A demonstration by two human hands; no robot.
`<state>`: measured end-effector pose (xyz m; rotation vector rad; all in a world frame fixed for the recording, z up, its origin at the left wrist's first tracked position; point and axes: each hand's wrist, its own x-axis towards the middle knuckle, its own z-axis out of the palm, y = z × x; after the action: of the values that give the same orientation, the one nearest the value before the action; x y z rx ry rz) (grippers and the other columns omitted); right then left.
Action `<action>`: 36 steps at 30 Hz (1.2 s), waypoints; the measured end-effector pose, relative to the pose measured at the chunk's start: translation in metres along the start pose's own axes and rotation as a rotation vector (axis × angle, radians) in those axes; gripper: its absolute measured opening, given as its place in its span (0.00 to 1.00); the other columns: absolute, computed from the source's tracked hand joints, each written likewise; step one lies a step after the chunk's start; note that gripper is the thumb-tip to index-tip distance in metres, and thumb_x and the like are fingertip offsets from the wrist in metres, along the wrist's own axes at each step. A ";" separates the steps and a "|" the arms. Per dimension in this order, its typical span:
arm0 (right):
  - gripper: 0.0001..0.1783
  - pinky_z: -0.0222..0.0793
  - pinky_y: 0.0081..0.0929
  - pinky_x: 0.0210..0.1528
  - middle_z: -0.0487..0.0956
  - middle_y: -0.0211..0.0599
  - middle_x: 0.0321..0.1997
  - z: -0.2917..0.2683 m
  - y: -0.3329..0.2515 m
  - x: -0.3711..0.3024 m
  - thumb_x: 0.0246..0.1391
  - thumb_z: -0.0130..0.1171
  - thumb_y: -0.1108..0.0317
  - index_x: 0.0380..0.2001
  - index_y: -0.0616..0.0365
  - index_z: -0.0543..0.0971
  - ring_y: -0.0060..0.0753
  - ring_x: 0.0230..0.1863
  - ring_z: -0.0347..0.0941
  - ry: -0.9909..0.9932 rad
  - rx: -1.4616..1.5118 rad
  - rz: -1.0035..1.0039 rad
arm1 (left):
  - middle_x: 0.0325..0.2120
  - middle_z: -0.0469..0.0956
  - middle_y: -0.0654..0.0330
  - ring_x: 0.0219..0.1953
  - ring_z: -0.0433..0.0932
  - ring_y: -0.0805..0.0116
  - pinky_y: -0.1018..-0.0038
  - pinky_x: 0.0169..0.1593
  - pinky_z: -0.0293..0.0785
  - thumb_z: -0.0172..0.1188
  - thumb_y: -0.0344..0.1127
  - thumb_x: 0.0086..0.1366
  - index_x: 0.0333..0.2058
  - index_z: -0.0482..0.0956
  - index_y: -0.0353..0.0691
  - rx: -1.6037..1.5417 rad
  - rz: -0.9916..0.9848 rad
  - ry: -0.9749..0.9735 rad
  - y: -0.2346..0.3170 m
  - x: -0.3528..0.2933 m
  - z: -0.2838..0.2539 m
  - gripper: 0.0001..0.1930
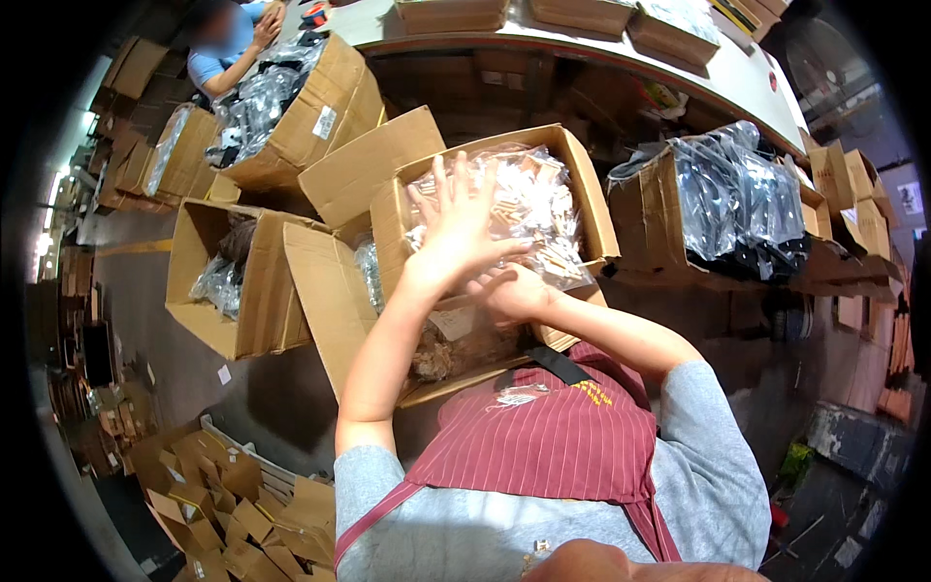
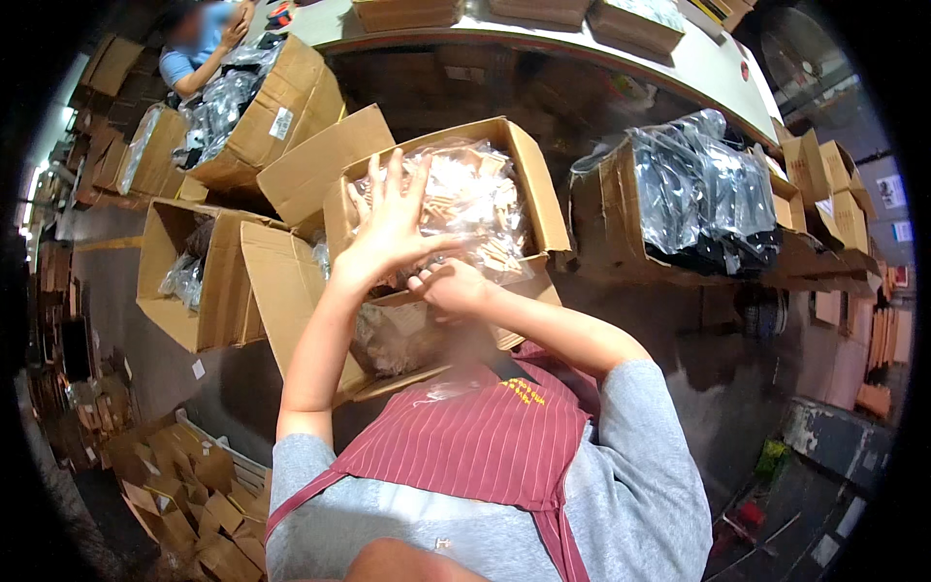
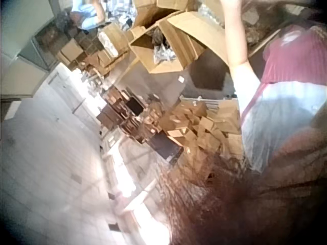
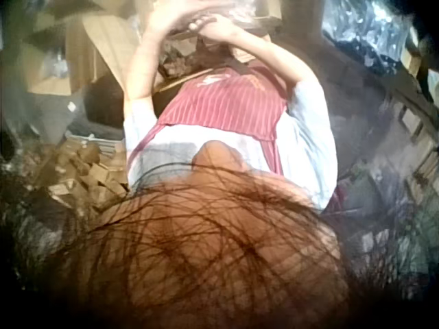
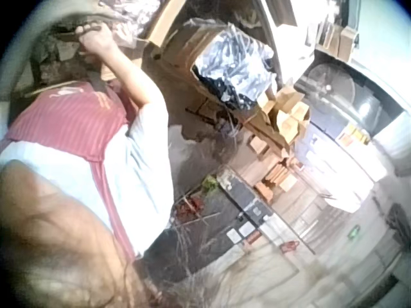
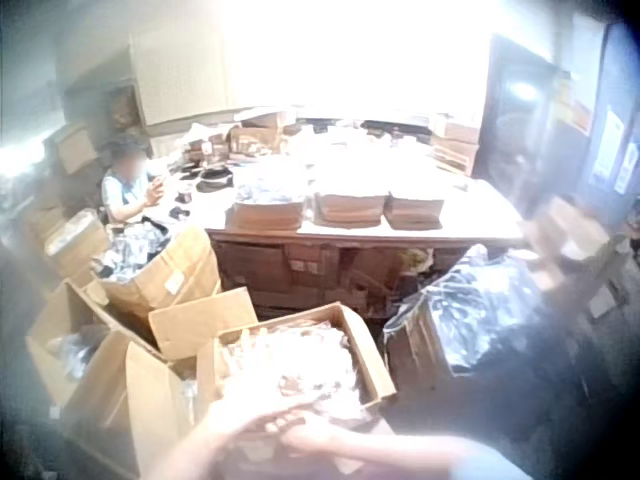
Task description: The person places multiple small plastic-wrapped items into a cardboard box, arranging them by hand. The person continues to fill the box with similar items from a nearby pile.
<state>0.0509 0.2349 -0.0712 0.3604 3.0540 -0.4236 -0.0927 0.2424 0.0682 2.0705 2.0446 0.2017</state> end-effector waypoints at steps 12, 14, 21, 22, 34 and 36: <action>0.29 0.67 0.42 0.63 0.78 0.46 0.57 -0.042 0.002 -0.001 0.41 0.73 0.51 0.45 0.56 0.82 0.47 0.60 0.73 -0.362 0.066 0.077 | 0.76 0.34 0.49 0.74 0.29 0.30 0.18 0.61 0.19 0.68 0.73 0.44 0.74 0.48 0.58 0.075 0.099 0.042 0.031 0.052 0.091 0.63; 0.42 0.59 0.45 0.70 0.74 0.49 0.62 -0.042 0.008 -0.006 0.40 0.74 0.48 0.58 0.57 0.75 0.51 0.66 0.68 -0.257 0.073 0.025 | 0.75 0.39 0.45 0.75 0.34 0.32 0.18 0.62 0.26 0.63 0.76 0.49 0.75 0.46 0.49 0.191 0.068 -0.041 0.048 0.058 0.097 0.63; 0.32 0.56 0.41 0.72 0.74 0.44 0.63 0.001 0.009 -0.017 0.52 0.61 0.57 0.62 0.51 0.74 0.46 0.67 0.66 0.181 0.373 -0.081 | 0.70 0.58 0.44 0.73 0.54 0.43 0.45 0.72 0.51 0.69 0.44 0.57 0.70 0.59 0.42 -0.624 0.573 0.141 0.020 0.020 0.080 0.44; 0.31 0.64 0.41 0.67 0.76 0.44 0.61 -0.005 0.008 -0.011 0.53 0.59 0.58 0.61 0.51 0.73 0.47 0.64 0.70 0.024 0.194 -0.016 | 0.63 0.71 0.46 0.66 0.68 0.48 0.60 0.67 0.66 0.66 0.30 0.58 0.63 0.72 0.39 -0.733 0.580 0.307 0.014 0.001 0.049 0.32; 0.33 0.74 0.39 0.49 0.79 0.39 0.41 -0.036 -0.009 -0.002 0.41 0.73 0.49 0.46 0.56 0.72 0.41 0.46 0.78 -0.100 -0.003 -0.009 | 0.68 0.59 0.39 0.73 0.50 0.41 0.52 0.74 0.43 0.54 0.54 0.70 0.66 0.61 0.28 -0.469 -0.262 0.575 -0.058 -0.015 0.096 0.38; 0.26 0.75 0.38 0.46 0.81 0.37 0.39 -0.029 -0.005 -0.002 0.46 0.67 0.55 0.47 0.56 0.75 0.40 0.45 0.80 -0.011 -0.064 -0.033 | 0.70 0.56 0.39 0.74 0.47 0.42 0.52 0.75 0.40 0.53 0.55 0.71 0.67 0.59 0.28 -0.535 -0.160 0.484 -0.051 0.004 0.106 0.38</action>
<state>0.0514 0.2375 -0.0416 0.3048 3.0578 -0.3263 -0.1153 0.2401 -0.0477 1.6207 2.0728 1.1751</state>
